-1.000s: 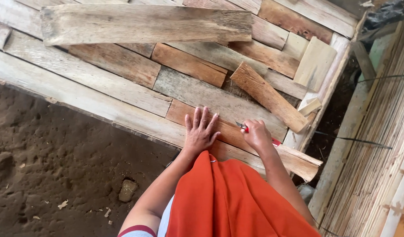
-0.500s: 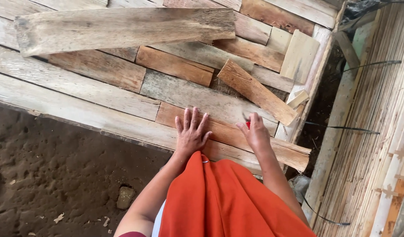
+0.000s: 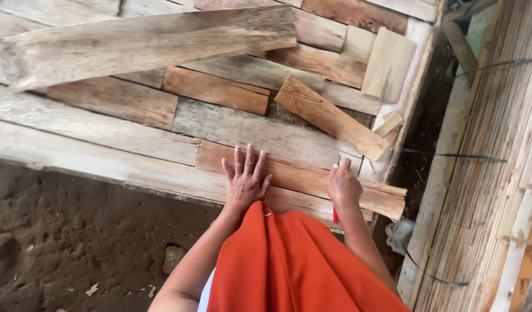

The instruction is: Assembling a large wood panel by fitting together smaller thin wood slats and trimming them with a utility knife.

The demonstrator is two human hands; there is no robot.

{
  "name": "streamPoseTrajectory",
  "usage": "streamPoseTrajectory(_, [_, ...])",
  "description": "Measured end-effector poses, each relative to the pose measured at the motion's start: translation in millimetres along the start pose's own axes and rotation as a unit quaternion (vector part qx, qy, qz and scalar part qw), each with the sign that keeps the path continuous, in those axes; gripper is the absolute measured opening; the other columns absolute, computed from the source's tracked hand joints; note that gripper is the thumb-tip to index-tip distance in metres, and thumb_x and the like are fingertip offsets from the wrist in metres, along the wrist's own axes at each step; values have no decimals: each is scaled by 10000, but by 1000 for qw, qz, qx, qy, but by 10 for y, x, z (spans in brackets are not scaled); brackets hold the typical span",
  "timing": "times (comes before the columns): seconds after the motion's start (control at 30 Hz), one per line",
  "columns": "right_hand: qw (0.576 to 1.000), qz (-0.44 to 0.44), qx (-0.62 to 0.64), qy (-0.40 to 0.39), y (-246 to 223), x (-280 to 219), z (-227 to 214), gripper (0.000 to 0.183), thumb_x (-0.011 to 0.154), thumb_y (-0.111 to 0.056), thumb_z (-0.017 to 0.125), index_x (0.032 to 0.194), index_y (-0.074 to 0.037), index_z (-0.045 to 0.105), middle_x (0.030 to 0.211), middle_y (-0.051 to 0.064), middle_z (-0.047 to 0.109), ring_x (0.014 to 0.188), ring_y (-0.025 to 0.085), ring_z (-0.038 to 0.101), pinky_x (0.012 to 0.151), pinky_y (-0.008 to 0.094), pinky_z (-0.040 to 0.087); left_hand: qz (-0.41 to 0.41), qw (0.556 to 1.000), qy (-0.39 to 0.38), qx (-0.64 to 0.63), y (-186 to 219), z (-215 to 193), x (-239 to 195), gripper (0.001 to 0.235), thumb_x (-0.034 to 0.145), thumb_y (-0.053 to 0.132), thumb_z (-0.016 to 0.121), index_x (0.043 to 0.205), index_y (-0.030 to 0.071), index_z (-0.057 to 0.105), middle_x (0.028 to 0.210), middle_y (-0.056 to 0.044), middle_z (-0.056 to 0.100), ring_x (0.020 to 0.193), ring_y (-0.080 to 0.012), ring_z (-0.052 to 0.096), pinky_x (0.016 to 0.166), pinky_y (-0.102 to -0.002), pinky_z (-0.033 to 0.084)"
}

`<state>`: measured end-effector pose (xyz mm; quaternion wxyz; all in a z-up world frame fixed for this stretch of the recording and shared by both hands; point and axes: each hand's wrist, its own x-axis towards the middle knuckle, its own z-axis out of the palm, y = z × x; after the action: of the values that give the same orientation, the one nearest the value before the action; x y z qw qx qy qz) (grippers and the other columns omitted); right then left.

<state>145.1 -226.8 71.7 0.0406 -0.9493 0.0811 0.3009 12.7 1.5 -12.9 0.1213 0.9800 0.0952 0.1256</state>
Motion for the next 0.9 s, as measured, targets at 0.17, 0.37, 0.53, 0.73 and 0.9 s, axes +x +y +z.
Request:
streamPoseTrajectory(0.17, [1000,28,13,-1,220,217,60,295,1048,-389,282,1182,-155,401,1055,223,718,1017,472,714,898,633,517,31,999,1,-11,10,171,-19,761,895,509,530,1562,155,431,1654,-162,329,1546,-398,217,1216,-591,48])
streamPoseTrajectory(0.37, [999,23,20,-20,186,238,-42,296,1035,-329,284,1197,-124,424,1051,238,719,1026,483,706,907,653,501,40,998,-50,-28,-13,115,-12,673,957,482,462,1585,251,393,1674,-168,273,1539,-469,162,1178,-655,67])
streamPoseTrajectory(0.53, [999,23,6,-24,206,268,-6,296,1040,-340,282,1201,-129,413,1070,223,722,1041,472,704,922,657,491,44,997,-63,-29,-10,107,-14,657,973,483,441,1592,274,369,1681,-154,257,1538,-483,137,1170,-664,52])
streamPoseTrajectory(0.73, [999,21,21,-39,148,243,-113,305,1041,-295,283,1227,-94,419,1120,244,710,1071,476,691,942,661,477,36,997,-61,-29,-3,105,-4,658,983,477,437,1607,290,340,1692,-146,231,1545,-468,118,1172,-659,38])
streamPoseTrajectory(0.9, [999,16,24,-38,90,206,-187,322,1040,-303,285,1235,-88,424,1125,250,710,1078,475,686,931,677,474,39,997,-55,-20,-4,103,-8,648,985,492,440,1595,287,364,1689,-142,246,1548,-453,136,1180,-644,45])
